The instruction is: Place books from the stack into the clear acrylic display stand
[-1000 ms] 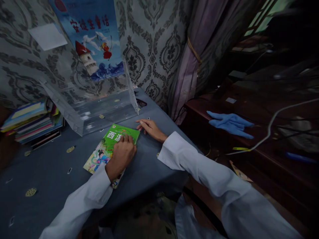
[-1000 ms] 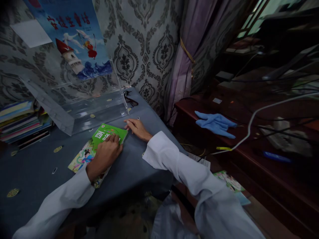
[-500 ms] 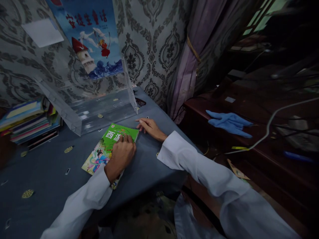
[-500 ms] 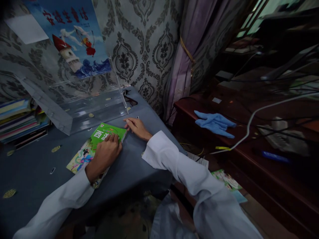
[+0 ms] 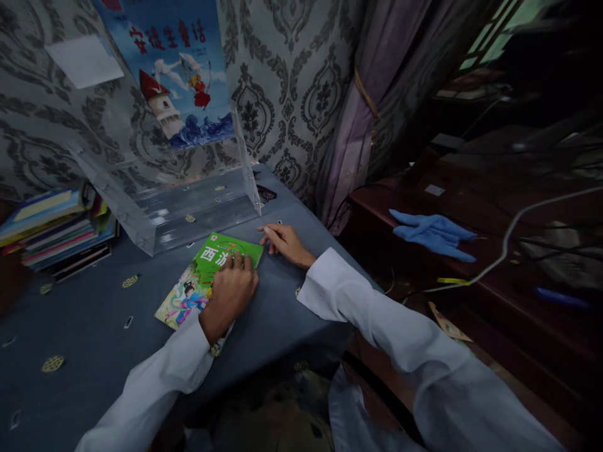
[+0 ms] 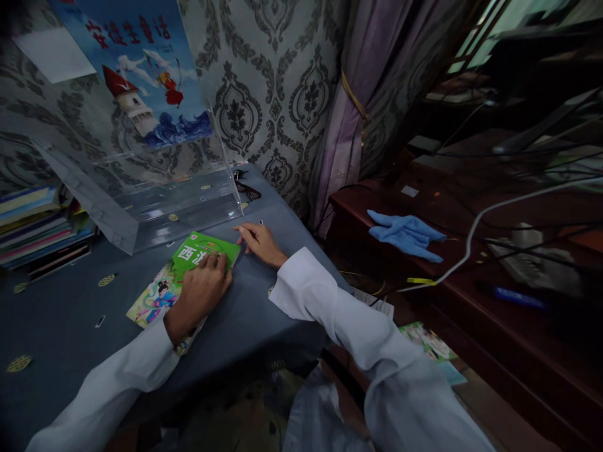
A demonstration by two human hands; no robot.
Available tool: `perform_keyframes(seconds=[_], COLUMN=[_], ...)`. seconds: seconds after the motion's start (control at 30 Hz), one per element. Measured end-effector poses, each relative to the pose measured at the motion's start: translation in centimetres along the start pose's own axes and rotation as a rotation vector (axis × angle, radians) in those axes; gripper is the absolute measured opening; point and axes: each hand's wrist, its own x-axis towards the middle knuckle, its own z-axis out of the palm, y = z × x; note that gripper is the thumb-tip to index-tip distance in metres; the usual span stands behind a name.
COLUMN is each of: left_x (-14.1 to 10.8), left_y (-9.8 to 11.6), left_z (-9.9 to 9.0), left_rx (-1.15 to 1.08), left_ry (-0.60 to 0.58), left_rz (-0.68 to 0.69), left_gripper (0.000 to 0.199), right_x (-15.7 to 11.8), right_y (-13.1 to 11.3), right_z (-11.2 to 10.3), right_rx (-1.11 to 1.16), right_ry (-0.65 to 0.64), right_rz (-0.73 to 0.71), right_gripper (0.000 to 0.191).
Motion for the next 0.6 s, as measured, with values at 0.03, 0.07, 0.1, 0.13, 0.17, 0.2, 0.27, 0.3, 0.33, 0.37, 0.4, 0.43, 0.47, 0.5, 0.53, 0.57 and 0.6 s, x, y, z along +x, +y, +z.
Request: perform_keyframes(seconds=[0.03,0.07,0.1,0.13,0.17,0.2,0.27,0.3,0.33,0.37,0.4,0.43,0.47,0.5,0.53,0.57,0.6], left_x=[0.0,0.0,-0.1,-0.1,-0.1,-0.1,-0.1,-0.1,-0.1,-0.1,-0.2,-0.3,-0.6,-0.9,-1.4,-2.0,-2.7], left_y=[0.0,0.0,-0.1,-0.1,-0.1,0.0,0.1,0.1,0.2,0.1,0.0,-0.3,-0.8,-1.5,-2.5,-3.7,-5.1], left_z=[0.2,0.3,0.5,0.7,0.8,0.9,0.7,0.5,0.1,-0.3,-0.9,-1.4,-1.9,-2.2,-2.4,-2.3,-2.0], left_rx=[-0.005,-0.012,-0.020,-0.028,-0.032,-0.033,-0.031,-0.033,-0.040,-0.053,-0.069,-0.090,-0.113,-0.138,-0.162,-0.185,-0.203], left_ry=[0.002,0.002,0.002,0.001,0.003,0.006,0.007,0.005,-0.001,-0.010,-0.022,-0.039,-0.055,-0.066,-0.071,-0.068,-0.056], left_rz=[-0.001,-0.005,-0.008,-0.011,-0.012,-0.011,-0.009,-0.010,-0.011,-0.012,-0.007,0.009,0.036,0.070,0.107,0.139,0.156], left_gripper=[0.035,0.036,0.037,0.037,0.038,0.038,0.038,0.037,0.037,0.036,0.036,0.037,0.038,0.038,0.039,0.040,0.041], right_x=[-0.1,-0.2,-0.3,-0.4,-0.5,-0.5,-0.6,-0.7,-0.7,-0.8,-0.8,-0.9,-1.1,-1.2,-1.4,-1.6,-1.8], right_y=[-0.1,-0.2,-0.3,-0.4,-0.5,-0.5,-0.4,-0.4,-0.4,-0.4,-0.4,-0.4,-0.4,-0.4,-0.5,-0.5,-0.5], right_z=[0.0,0.0,0.0,0.0,0.0,0.1,0.1,0.1,0.1,0.1,0.1,0.1,0.1,0.1,0.1,0.2,0.2], right_rx=[-0.013,-0.025,-0.036,-0.050,-0.072,-0.103,-0.171,-0.197,-0.215,-0.226,-0.234,-0.245,-0.261,-0.277,-0.291,-0.302,-0.309], right_ry=[0.015,0.024,0.029,0.026,0.014,-0.006,-0.045,-0.060,-0.068,-0.069,-0.067,-0.064,-0.063,-0.060,-0.059,-0.057,-0.053], right_rz=[-0.017,-0.030,-0.042,-0.051,-0.060,-0.071,-0.091,-0.096,-0.098,-0.097,-0.095,-0.093,-0.091,-0.088,-0.082,-0.074,-0.064], right_gripper=[0.056,0.055,0.054,0.053,0.052,0.050,0.045,0.042,0.040,0.038,0.037,0.036,0.036,0.035,0.035,0.034,0.033])
